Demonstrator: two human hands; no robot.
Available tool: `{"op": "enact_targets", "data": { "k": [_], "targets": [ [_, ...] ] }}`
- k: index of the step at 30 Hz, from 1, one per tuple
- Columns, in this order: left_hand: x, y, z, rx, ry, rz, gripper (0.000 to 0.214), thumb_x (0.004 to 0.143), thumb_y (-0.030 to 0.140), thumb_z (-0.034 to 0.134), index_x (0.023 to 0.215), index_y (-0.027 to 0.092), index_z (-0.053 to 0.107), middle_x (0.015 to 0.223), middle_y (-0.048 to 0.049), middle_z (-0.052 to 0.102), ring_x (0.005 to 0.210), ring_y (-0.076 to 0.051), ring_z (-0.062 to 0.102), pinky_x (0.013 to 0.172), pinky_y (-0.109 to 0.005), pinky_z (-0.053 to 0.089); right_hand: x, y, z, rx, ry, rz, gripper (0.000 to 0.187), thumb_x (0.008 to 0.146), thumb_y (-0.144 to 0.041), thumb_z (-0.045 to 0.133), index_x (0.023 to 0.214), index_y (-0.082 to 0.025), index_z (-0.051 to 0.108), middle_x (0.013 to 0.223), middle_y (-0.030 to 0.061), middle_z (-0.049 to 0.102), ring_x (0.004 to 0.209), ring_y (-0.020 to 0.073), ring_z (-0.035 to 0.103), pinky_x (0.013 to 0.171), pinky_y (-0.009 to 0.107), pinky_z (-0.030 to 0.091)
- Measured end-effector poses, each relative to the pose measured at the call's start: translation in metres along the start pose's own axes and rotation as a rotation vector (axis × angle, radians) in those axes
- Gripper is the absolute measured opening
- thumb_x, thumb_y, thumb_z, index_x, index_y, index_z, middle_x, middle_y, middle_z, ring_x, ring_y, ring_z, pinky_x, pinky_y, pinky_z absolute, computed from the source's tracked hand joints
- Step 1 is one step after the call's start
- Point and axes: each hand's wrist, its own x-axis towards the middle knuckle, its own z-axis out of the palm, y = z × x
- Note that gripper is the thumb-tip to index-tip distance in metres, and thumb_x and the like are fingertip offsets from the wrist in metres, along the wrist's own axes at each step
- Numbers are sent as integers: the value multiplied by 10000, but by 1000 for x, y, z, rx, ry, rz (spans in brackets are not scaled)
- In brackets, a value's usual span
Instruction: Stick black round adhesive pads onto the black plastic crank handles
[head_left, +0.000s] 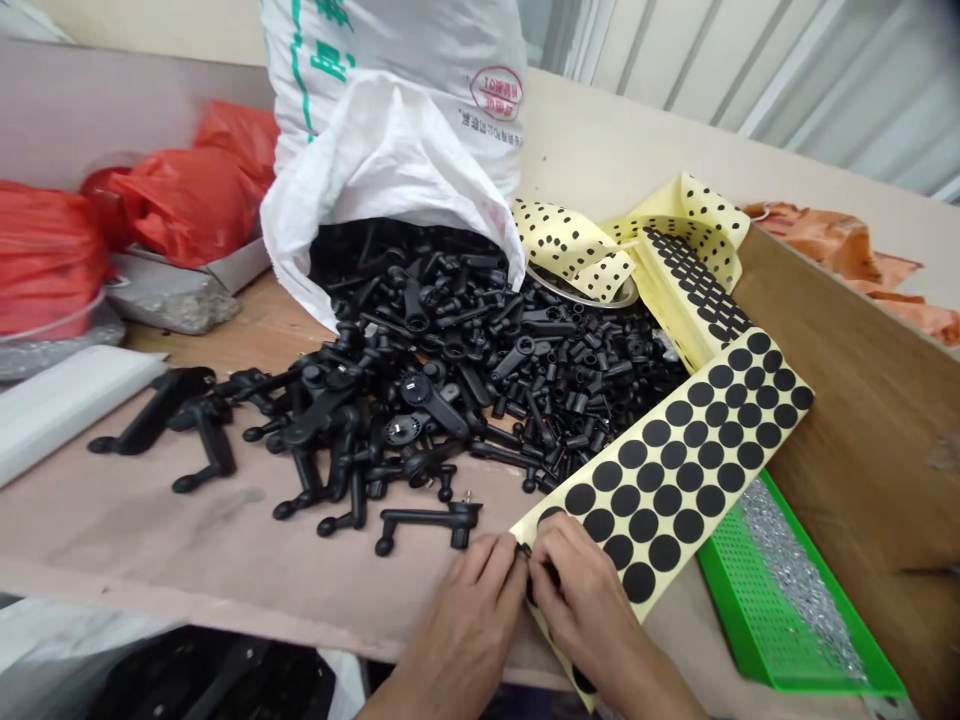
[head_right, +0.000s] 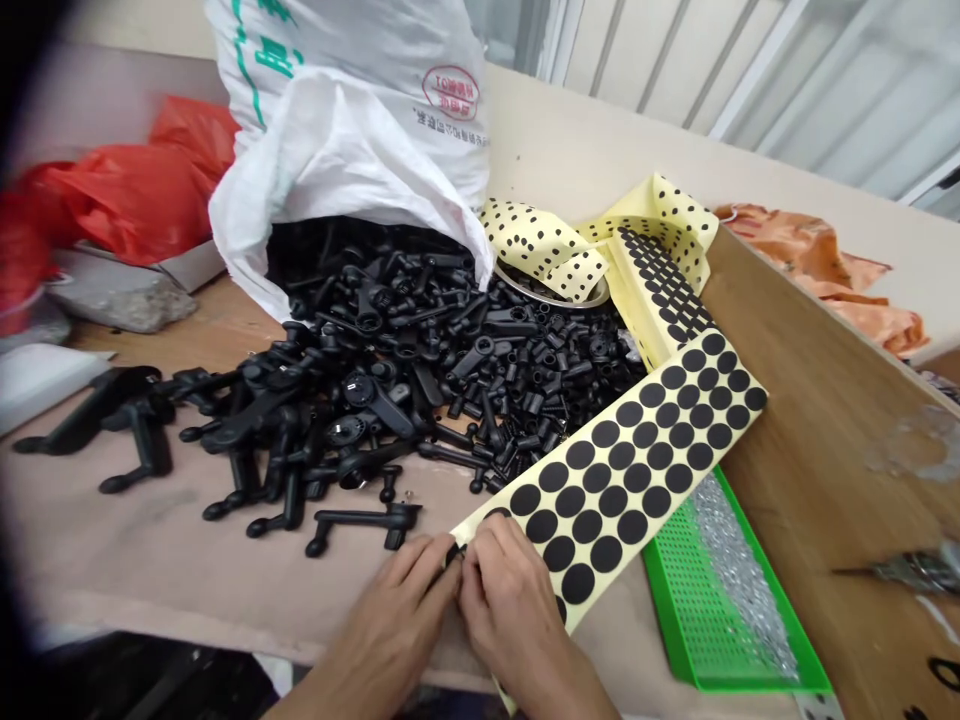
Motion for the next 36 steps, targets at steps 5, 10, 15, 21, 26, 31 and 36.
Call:
{"op": "enact_targets", "data": {
  "k": [5, 10, 15, 21, 26, 31, 36],
  "targets": [
    [-6, -2, -15, -28, 281, 91, 374, 782, -28, 326, 1049, 79, 564, 1050, -150, 601, 1010, -249, 508, 879, -382, 447, -3, 3, 1, 184, 12, -44, 165, 849, -94, 395, 741, -210, 439, 771, 37, 542, 746, 183, 501, 669, 313, 425],
    [-24, -32, -32, 70, 355, -95, 361, 825, 17, 399, 1155, 105, 519, 1146, -149, 575, 1085, -253, 488, 924, -380, 412, -6, 4, -7, 280, -94, 70, 158, 857, -112, 398, 745, -213, 444, 826, 52, 588, 811, 204, 533, 710, 340, 432],
    [-20, -52, -37, 288, 232, -157, 275, 861, 65, 360, 1025, 114, 575, 1088, -152, 635, 1020, -298, 533, 806, -417, 424, -5, 11, -22, 637, -152, 331, 141, 804, -215, 526, 666, -206, 500, 952, 79, 659, 899, 230, 599, 776, 346, 446],
    [-10, -45, -55, 265, 220, 5, 261, 822, 28, 339, 788, 186, 544, 814, -63, 668, 750, -213, 572, 659, -321, 364, -6, 14, -24, 836, -130, 413, 140, 771, -257, 601, 645, -209, 562, 880, 66, 690, 983, 250, 586, 851, 366, 436],
    [-14, -38, -53, -148, 272, -276, 132, 719, 105, 441, 701, 232, 409, 550, 66, 473, 481, -131, 448, 517, -234, 309, -9, 14, -26, 1048, -88, 495, 152, 766, -292, 622, 654, -209, 562, 966, 73, 687, 962, 252, 597, 850, 367, 439],
    [-6, -26, -46, -704, 126, -576, 166, 810, 260, 482, 666, 219, 412, 558, 68, 429, 508, -109, 436, 490, -184, 313, -8, 12, -31, 1347, 13, 609, 133, 727, -281, 660, 657, -205, 577, 1022, 60, 657, 883, 235, 605, 788, 330, 458],
    [7, -19, -45, -883, 32, -571, 141, 851, 333, 513, 803, 208, 556, 579, 41, 522, 521, -123, 483, 490, -190, 382, -3, 9, -26, 1383, -8, 626, 127, 707, -250, 677, 647, -186, 586, 1036, 62, 639, 890, 206, 588, 793, 297, 440]
  ]
}}
